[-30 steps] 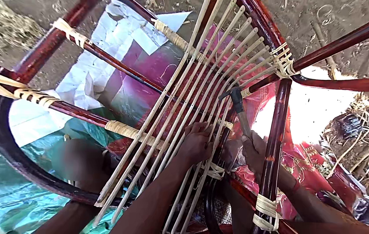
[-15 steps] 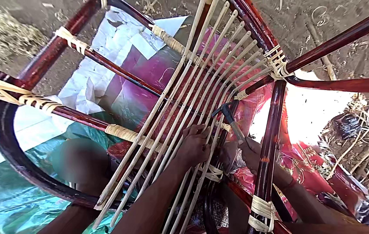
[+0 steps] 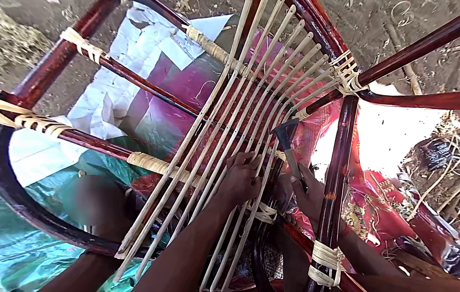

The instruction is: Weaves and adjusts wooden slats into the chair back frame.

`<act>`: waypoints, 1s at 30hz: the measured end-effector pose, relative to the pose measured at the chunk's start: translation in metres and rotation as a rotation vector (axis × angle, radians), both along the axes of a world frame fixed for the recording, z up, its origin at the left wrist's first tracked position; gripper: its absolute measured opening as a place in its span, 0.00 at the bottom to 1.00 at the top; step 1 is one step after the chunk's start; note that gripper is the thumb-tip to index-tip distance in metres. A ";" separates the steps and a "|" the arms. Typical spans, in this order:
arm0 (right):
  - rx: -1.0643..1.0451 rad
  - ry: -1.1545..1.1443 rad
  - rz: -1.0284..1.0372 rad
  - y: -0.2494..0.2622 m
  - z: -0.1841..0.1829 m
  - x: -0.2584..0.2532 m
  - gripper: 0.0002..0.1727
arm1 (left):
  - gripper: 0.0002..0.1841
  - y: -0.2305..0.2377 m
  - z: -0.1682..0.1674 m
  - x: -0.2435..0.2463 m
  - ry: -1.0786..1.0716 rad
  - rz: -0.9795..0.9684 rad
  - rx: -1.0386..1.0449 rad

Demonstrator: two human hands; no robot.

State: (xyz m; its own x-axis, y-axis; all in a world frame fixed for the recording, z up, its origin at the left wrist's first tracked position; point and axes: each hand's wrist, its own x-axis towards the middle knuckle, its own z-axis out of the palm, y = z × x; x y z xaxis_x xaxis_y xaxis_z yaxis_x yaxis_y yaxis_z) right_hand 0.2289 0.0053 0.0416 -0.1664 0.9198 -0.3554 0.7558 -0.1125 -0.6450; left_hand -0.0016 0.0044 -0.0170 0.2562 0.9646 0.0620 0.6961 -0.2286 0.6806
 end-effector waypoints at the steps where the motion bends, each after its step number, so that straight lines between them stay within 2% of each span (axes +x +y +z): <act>1: -0.035 -0.044 0.036 0.002 0.014 -0.008 0.27 | 0.12 -0.002 0.001 0.001 0.001 -0.004 0.000; 6: -0.083 -0.193 0.102 0.000 0.028 -0.020 0.28 | 0.12 -0.001 0.004 0.000 0.012 -0.012 -0.012; 8: -0.130 -0.159 0.095 -0.001 0.034 -0.020 0.28 | 0.12 -0.002 0.003 0.000 0.007 -0.014 -0.011; 12: -0.069 -0.028 0.112 -0.013 0.034 -0.002 0.24 | 0.11 -0.001 0.004 0.001 -0.005 0.000 -0.028; 17: -0.124 -0.053 -0.008 -0.023 0.028 0.022 0.20 | 0.12 -0.002 0.004 0.001 -0.005 -0.004 -0.021; 20: -0.084 0.036 -0.013 -0.023 0.017 0.020 0.22 | 0.12 -0.001 0.000 -0.001 -0.009 -0.003 0.015; 23: -0.022 0.046 0.012 -0.015 0.014 0.006 0.30 | 0.12 0.000 0.000 -0.001 -0.017 -0.005 0.024; 28: -0.041 -0.061 0.061 -0.004 0.006 -0.003 0.29 | 0.12 -0.001 0.001 -0.001 -0.001 -0.010 0.011; 30: 0.031 -0.127 0.088 -0.013 0.002 -0.003 0.30 | 0.12 -0.001 0.002 -0.001 0.007 -0.013 0.001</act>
